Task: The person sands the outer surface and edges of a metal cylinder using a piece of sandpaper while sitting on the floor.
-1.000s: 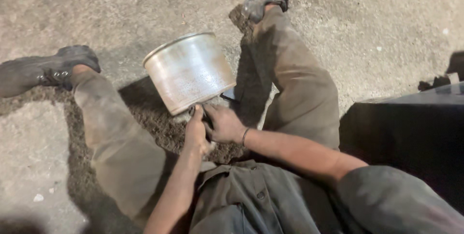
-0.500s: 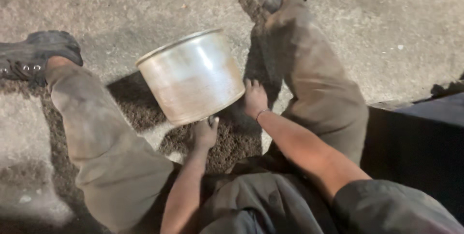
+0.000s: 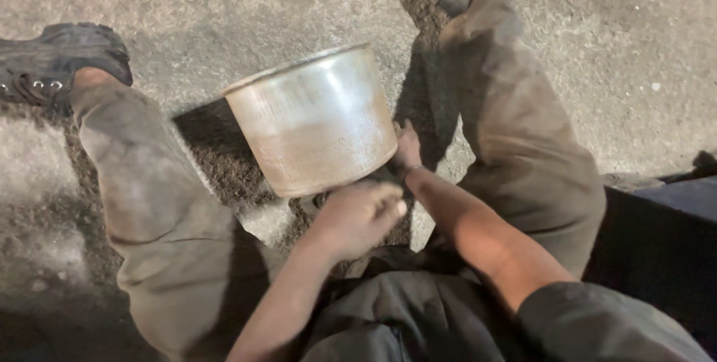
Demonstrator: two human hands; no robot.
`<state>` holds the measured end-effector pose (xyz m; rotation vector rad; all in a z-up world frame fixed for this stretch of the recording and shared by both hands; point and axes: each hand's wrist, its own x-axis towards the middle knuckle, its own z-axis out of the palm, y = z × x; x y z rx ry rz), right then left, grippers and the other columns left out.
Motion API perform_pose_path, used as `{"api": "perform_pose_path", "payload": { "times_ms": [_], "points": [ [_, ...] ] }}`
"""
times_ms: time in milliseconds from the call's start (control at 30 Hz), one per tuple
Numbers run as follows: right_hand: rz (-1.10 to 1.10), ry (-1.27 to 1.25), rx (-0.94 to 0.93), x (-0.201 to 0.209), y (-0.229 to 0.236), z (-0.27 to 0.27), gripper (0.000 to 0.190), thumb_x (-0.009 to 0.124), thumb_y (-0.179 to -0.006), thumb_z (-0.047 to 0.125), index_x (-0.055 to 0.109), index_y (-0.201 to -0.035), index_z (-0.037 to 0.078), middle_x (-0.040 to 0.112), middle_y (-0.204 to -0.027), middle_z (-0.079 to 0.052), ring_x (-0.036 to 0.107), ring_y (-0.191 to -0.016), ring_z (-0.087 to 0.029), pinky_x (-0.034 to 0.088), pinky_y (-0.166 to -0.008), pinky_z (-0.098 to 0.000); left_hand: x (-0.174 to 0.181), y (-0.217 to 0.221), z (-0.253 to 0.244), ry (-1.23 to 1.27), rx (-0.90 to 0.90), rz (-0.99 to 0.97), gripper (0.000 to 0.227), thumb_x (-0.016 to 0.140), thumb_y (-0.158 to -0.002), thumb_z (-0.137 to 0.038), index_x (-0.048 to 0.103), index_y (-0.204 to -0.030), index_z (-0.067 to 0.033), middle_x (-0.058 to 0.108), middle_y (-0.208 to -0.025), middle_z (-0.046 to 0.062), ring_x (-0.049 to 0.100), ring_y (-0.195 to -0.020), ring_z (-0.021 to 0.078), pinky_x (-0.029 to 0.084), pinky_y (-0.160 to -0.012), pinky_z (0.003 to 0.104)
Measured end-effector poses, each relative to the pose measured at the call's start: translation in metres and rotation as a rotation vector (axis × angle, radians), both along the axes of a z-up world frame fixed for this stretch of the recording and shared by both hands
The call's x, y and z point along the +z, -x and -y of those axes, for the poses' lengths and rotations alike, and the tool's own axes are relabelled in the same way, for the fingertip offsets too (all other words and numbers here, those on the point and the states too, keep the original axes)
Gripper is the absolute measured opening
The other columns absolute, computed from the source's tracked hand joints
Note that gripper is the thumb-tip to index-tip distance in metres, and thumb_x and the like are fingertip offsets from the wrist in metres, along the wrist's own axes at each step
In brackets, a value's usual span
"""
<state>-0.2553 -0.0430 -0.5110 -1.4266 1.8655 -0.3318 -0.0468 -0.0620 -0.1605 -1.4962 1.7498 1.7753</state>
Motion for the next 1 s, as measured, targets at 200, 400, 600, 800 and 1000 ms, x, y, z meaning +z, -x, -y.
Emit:
{"api": "perform_pose_path", "payload": {
  "times_ms": [200,400,600,800,1000],
  "points": [
    [-0.106,0.049,-0.094,0.021,0.026,0.023,0.043,0.076,-0.083,0.03,0.069,-0.115,0.002,0.072,-0.113,-0.024,0.069,-0.11,-0.041,0.056,-0.094,-0.0458,-0.024,-0.03,0.034,0.987,0.245,0.283,0.048,0.054,-0.101,-0.037,0.06,-0.137,-0.0063,0.049,-0.149,0.021,0.038,-0.142,0.0377,0.032,-0.116,0.06],
    [-0.098,0.203,-0.211,0.164,0.014,0.065,0.036,0.067,-0.09,0.017,0.066,-0.124,0.004,0.072,-0.111,-0.022,0.07,-0.105,-0.04,0.056,-0.09,-0.045,-0.054,-0.031,0.043,0.963,0.205,0.356,0.066,0.056,-0.095,-0.045,0.049,-0.15,-0.008,0.025,-0.165,0.018,0.011,-0.154,0.0352,0.01,-0.121,0.064],
    [-0.113,0.601,0.206,0.27,-0.045,0.029,0.035,0.062,-0.09,0.004,0.066,-0.124,0.008,0.07,-0.119,-0.018,0.065,-0.111,-0.038,0.053,-0.097,-0.0447,-0.057,-0.057,0.09,1.267,0.24,0.402,0.066,0.057,-0.102,-0.051,0.053,-0.148,-0.0035,0.044,-0.152,0.023,0.033,-0.142,0.0397,0.025,-0.114,0.061],
    [-0.119,0.691,0.28,0.278,-0.079,-0.005,0.045,0.064,-0.093,0.007,0.061,-0.138,0.006,0.064,-0.131,-0.018,0.06,-0.117,-0.037,0.052,-0.101,-0.0453,-0.055,-0.066,0.107,1.063,0.315,0.366,0.049,0.057,-0.102,-0.053,0.072,-0.106,-0.0059,0.072,-0.104,0.019,0.065,-0.104,0.0394,0.044,-0.094,0.055],
    [-0.131,0.68,0.447,0.282,-0.07,0.007,0.044,0.066,-0.093,0.01,0.063,-0.136,0.008,0.066,-0.133,-0.014,0.061,-0.115,-0.037,0.051,-0.101,-0.0437,-0.057,-0.086,0.092,0.937,0.428,0.463,0.051,0.054,-0.104,-0.053,0.074,-0.095,-0.0068,0.073,-0.087,0.018,0.069,-0.087,0.0389,0.049,-0.081,0.056]
  ]
}}
